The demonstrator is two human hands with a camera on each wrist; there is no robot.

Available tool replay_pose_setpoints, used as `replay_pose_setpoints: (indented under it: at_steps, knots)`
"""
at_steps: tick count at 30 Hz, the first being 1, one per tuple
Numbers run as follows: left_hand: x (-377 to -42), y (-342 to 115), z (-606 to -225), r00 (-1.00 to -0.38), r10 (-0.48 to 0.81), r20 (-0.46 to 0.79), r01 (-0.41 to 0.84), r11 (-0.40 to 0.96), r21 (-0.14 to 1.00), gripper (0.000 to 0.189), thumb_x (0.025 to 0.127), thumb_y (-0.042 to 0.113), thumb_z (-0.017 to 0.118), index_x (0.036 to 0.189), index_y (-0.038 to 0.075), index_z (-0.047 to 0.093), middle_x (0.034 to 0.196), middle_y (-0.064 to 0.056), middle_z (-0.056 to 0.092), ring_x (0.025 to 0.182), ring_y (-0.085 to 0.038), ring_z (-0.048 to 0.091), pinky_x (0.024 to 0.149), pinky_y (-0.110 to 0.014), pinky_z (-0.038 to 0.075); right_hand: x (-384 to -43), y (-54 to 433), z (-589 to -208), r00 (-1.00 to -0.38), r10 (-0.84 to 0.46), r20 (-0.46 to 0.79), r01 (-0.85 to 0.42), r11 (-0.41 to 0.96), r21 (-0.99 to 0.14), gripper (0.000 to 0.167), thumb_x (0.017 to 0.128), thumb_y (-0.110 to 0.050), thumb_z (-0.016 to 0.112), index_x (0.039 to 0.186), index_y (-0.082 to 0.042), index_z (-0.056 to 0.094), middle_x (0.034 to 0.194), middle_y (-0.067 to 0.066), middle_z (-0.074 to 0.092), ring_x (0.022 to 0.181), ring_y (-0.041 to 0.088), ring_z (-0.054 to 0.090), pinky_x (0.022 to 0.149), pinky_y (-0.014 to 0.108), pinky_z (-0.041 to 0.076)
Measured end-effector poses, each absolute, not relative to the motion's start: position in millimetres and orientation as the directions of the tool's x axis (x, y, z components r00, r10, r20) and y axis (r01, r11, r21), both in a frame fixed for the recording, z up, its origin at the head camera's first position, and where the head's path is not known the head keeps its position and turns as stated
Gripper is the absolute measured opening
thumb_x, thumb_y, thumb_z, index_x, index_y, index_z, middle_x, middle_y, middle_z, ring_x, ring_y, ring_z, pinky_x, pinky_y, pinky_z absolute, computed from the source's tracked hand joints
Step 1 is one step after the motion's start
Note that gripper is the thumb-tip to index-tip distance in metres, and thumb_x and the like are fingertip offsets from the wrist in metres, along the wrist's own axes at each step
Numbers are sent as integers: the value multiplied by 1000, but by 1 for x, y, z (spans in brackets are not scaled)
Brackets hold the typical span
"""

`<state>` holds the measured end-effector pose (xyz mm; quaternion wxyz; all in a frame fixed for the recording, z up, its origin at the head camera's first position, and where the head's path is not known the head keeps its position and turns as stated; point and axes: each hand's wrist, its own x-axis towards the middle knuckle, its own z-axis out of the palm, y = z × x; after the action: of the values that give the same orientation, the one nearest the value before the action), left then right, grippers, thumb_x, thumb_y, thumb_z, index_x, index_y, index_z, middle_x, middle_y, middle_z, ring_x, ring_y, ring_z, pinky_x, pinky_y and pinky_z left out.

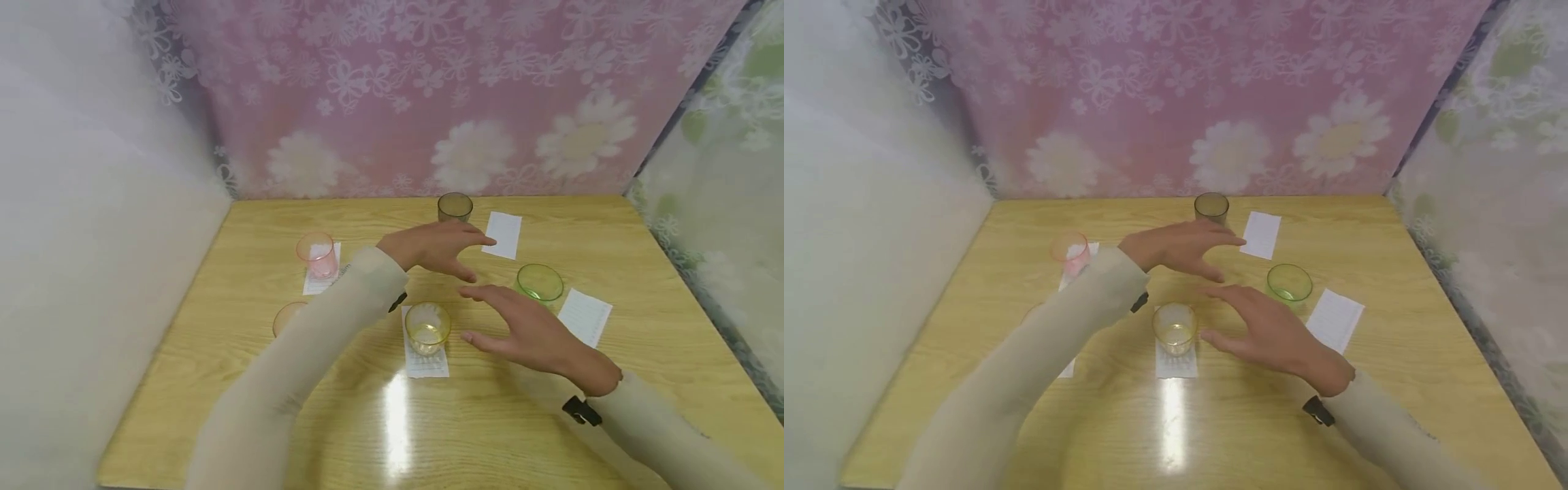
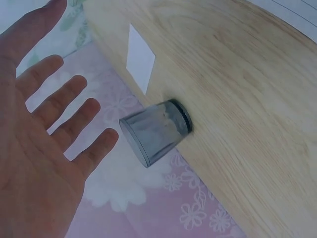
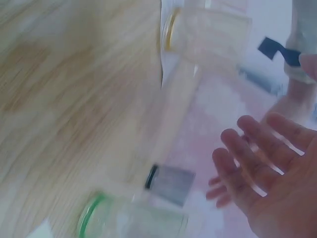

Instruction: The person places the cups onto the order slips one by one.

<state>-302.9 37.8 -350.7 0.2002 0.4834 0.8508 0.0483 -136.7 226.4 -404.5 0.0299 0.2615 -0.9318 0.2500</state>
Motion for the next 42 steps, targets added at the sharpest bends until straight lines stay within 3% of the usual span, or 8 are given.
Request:
replay_pose_setpoints:
  at_steps: [9, 16, 23, 26, 30, 34, 36, 42]
  knots:
    - [-305, 60, -359, -448, 844, -296, 798, 526, 293, 84, 107, 54, 67, 176, 31, 25, 181, 1, 27, 168, -21, 27, 134, -44, 31, -129, 280, -394, -889, -385, 249, -459, 734, -501, 50, 102, -23, 80, 149, -16, 65, 146, 8, 70, 113, 30, 76, 93, 49, 63]
    - [-304, 77, -357, -443, 842, -308, 798, 526, 293, 88, 105, 61, 65, 176, 32, 21, 181, 2, 26, 168, -21, 25, 135, -43, 29, -125, 328, -390, -942, -214, 258, -330, 731, -597, 52, 103, -17, 78, 152, -26, 64, 147, 2, 69, 116, -15, 61, 93, 7, 48]
    - [-300, 85, -357, -437, 839, -325, 787, 531, 315, 91, 105, 60, 66, 177, 34, 17, 182, 4, 24, 170, -19, 21, 135, -41, 29, -126, 369, -400, -985, -91, 148, -164, 770, -617, 53, 106, -28, 74, 157, -31, 59, 158, 6, 59, 111, -27, 51, 77, 18, 55]
    - [-297, 89, -356, -427, 844, -326, 783, 525, 335, 92, 105, 58, 67, 177, 33, 16, 182, 5, 22, 170, -19, 20, 133, -41, 32, -126, 384, -409, -990, -72, 121, -132, 768, -627, 56, 108, -29, 72, 161, -27, 55, 163, 10, 54, 114, -28, 44, 78, 12, 51]
    - [-294, 94, -356, -421, 847, -324, 784, 519, 339, 93, 105, 58, 67, 177, 34, 13, 182, 5, 21, 170, -17, 20, 132, -39, 34, -128, 401, -420, -994, -61, 85, -101, 774, -625, 63, 108, -30, 71, 166, -21, 48, 168, 16, 48, 140, 5, 54, 92, 11, 49]
    - [-292, 100, -356, -421, 847, -323, 790, 518, 329, 96, 104, 60, 67, 177, 35, 11, 182, 6, 22, 168, -15, 22, 131, -37, 35, -130, 415, -430, -996, -84, 3, -68, 791, -608, 74, 109, -34, 70, 171, -13, 36, 172, 28, 37, 144, 61, 43, 109, 59, 50]
    - [-291, 103, -356, -420, 848, -324, 793, 516, 323, 97, 103, 61, 67, 177, 35, 10, 182, 6, 22, 168, -14, 22, 132, -37, 34, -131, 421, -437, -995, -101, -28, -65, 805, -590, 80, 108, -35, 71, 172, -7, 33, 171, 33, 35, 142, 68, 41, 101, 80, 42]
    - [-289, 114, -358, -412, 846, -340, 793, 516, 323, 98, 102, 63, 68, 177, 38, 9, 182, 10, 19, 170, -13, 15, 134, -37, 30, -128, 432, -457, -989, -146, 7, -128, 842, -525, 91, 98, -34, 82, 166, 6, 36, 162, 43, 39, 144, 70, 36, 108, 87, 31]
